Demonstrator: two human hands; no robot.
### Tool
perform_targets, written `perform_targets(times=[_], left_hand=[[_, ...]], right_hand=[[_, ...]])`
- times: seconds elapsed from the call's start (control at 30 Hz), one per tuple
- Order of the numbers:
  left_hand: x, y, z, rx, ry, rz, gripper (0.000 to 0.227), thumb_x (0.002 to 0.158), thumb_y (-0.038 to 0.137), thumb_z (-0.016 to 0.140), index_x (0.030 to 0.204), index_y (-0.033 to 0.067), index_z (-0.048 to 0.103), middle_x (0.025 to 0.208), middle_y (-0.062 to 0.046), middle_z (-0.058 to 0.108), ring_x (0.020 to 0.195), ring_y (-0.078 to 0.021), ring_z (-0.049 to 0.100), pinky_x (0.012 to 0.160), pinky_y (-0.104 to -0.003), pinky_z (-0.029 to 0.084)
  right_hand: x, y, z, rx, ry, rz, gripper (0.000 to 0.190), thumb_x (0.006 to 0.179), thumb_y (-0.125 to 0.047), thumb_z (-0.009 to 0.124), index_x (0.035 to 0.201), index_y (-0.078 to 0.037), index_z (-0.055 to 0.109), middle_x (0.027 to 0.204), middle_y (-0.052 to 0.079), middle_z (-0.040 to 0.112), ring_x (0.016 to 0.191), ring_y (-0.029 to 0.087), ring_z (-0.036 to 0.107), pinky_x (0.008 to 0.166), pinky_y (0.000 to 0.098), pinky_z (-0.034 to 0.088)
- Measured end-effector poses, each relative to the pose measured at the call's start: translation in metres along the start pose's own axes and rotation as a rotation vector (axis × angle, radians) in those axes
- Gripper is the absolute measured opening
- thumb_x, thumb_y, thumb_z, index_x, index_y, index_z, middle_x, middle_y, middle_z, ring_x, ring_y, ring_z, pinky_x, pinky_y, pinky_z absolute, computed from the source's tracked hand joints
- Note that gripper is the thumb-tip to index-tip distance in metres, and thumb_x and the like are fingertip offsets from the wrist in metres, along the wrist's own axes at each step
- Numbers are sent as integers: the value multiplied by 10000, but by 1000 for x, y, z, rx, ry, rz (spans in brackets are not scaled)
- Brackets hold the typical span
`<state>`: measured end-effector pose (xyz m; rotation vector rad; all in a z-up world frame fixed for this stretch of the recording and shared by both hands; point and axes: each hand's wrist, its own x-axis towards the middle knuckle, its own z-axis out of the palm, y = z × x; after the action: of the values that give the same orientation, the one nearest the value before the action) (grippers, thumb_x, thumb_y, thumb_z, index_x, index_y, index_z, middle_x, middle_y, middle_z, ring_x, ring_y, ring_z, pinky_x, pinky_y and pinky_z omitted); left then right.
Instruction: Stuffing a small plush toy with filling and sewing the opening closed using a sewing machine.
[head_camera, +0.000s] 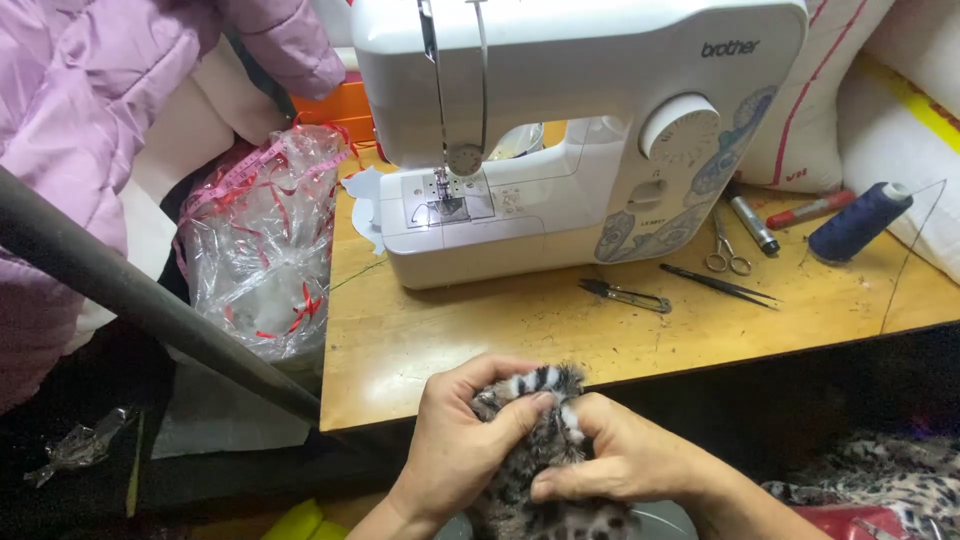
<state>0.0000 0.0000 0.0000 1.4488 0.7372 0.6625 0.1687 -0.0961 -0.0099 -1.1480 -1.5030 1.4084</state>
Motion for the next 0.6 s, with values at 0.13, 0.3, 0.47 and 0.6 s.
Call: perform_targets(times=[0.13, 0.3, 0.47, 0.6], left_hand=[[2, -14, -2, -21, -38, 104, 85, 807, 55, 783, 880, 72, 822, 886, -40, 844, 827, -103, 769, 795, -240, 626], [20, 13, -27, 107, -412, -253, 185, 895, 251, 753, 956, 78, 778, 687, -9, 681, 484, -68, 539, 343, -249, 390], [18, 33, -22, 157, -297, -284, 114, 965, 182, 671, 903, 89, 692, 526, -62, 572, 345, -153, 526, 270, -303, 396], [22, 2, -15, 17, -222, -118, 167, 949, 136, 696, 792, 79, 696, 684, 20, 615, 611, -59, 515, 529, -242, 424]], right_hand=[[2, 0, 8, -299, -8, -139, 325, 944, -421, 709, 835, -120, 656, 894, -11, 716, 841, 131, 675, 789, 312, 560], [-1, -8, 6, -325, 137, -202, 265, 909, -257, 781, 752, -101, 634, 750, -38, 663, 679, 108, 604, 650, 284, 502], [-11, 8, 27, -158, 562, -267, 251, 778, -133, 870, 973, -61, 730, 895, 19, 738, 813, 113, 672, 768, 263, 551], [-8, -2, 20, -346, 371, -277, 215, 994, -203, 613, 1092, -60, 741, 1038, 58, 668, 977, 179, 651, 911, 324, 517]])
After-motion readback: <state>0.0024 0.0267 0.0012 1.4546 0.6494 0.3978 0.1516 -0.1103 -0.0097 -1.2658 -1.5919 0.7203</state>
